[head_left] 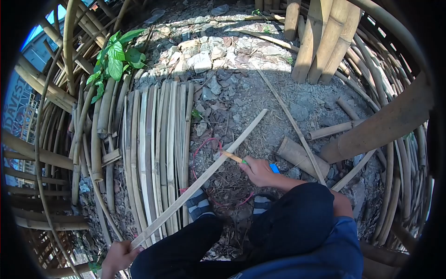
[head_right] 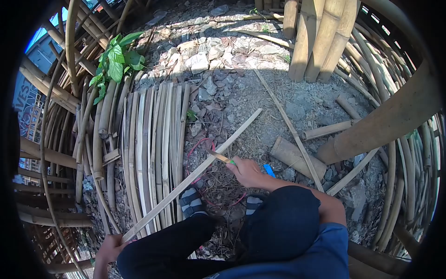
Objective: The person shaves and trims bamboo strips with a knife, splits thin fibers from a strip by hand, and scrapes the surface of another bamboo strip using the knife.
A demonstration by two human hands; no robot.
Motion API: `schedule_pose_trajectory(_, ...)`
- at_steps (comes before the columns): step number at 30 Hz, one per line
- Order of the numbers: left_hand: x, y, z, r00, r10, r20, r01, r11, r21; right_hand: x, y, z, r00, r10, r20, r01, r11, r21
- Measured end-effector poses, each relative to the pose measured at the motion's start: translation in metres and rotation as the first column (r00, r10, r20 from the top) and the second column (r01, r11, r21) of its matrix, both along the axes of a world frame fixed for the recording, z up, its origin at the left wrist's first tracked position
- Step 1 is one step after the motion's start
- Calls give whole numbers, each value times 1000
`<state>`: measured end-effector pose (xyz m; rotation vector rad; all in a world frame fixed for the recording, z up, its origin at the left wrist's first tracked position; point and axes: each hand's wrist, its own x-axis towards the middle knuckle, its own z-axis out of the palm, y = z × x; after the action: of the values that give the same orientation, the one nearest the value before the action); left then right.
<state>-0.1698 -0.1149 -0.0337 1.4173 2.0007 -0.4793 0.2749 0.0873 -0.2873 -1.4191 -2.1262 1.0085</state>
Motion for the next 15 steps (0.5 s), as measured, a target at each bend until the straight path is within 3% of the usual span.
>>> schedule_pose_trajectory(3,1,0,-5,997,-76,14,75,996,57,-26,-20,-22,1000,5,-11,-4,1000,22)
schedule_pose_trajectory(5,-3,-9,-16,988,-142,-61,153,952,266,-34,-32,-21,1000,25,7,-26,996,88)
schedule_pose_trajectory(6,-4,-9,-22,988,-140,-63,151,957,248,-39,-35,-20,1000,1,-20,2,991,132)
schedule_pose_trajectory(8,-2,-15,-31,926,-210,-313,327,861,390,-40,-35,-29,999,-7,-40,12,993,118)
schedule_pose_trajectory(11,30,5,-10,861,-243,-447,433,812,391,-42,-26,-42,995,-16,-95,29,990,135)
schedule_pose_trajectory(15,33,22,31,695,-296,-655,645,659,386,-47,5,2,957,-104,-271,177,949,262)
